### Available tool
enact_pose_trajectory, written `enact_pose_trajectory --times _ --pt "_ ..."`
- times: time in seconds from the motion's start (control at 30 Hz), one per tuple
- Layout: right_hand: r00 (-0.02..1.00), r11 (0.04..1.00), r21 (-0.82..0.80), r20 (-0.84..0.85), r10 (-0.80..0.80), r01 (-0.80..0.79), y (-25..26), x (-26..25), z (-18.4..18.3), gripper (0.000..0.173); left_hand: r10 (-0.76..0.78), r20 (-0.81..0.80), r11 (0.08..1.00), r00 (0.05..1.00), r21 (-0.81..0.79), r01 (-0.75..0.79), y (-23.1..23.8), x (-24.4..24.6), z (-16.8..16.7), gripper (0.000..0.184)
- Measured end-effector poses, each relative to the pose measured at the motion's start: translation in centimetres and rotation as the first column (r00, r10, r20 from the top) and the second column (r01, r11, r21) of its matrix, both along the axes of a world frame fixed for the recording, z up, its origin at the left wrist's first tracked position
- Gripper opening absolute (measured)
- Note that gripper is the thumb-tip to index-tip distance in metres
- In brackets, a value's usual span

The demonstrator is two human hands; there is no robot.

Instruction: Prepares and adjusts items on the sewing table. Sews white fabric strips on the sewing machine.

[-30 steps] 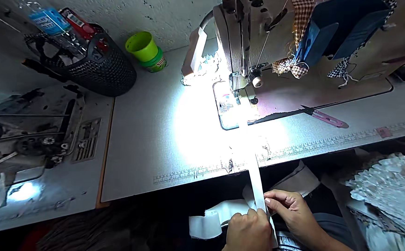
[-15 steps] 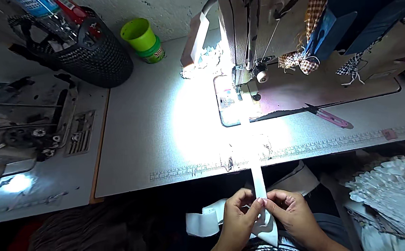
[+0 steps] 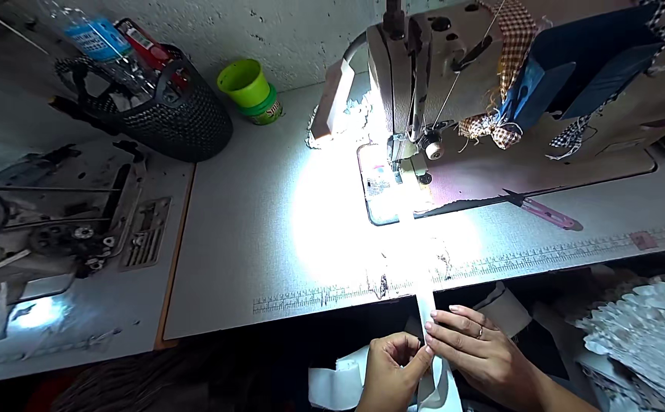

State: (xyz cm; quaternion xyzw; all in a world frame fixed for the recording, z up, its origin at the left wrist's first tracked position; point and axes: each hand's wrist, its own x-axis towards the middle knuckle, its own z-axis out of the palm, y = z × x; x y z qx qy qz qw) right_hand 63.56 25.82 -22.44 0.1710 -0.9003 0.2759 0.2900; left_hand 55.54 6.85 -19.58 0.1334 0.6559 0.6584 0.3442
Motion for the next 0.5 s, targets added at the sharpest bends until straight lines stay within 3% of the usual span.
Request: enact_pose_trajectory --times 0.07,0.13,0.23,0.3,0.4,0.5 --pt "1.0 1.0 -0.025 -0.004 0.016 -0.016 -0.1 0.0 0.0 0.022 -0.184 -0.154 0.978 0.971 -0.128 0.165 -0.9 -1.1 1.3 0.012" --pt "1.0 0.999 -0.039 -0.012 0.013 -0.013 0.0 0.0 0.0 0.021 -0.373 -0.386 0.92 0.844 -0.269 0.284 -1.1 -3.3 3.5 0.02" --pt "1.0 0.998 -0.069 -0.024 0.006 -0.007 -0.3 0.1 0.1 0.019 -0.36 -0.619 0.922 0.697 -0.352 0.164 1.3 -8.6 6.5 0.022" --pt "1.0 0.996 -0.091 -0.023 -0.003 0.001 -0.5 0.0 0.3 0.018 -0.354 -0.646 0.9 0.676 -0.433 0.057 4.4 -13.0 7.2 0.028" --pt "1.0 0.994 -0.104 0.025 -0.016 0.019 -0.7 0.0 1.1 0.017 -0.406 -0.643 0.857 0.65 -0.515 0.025 8.7 -19.6 6.0 0.042" --pt "0.997 0.99 -0.138 0.073 -0.025 0.035 -0.9 0.2 1.5 0.018 -0.491 -0.669 0.786 0.559 -0.616 -0.047 11.4 -23.3 6.3 0.039"
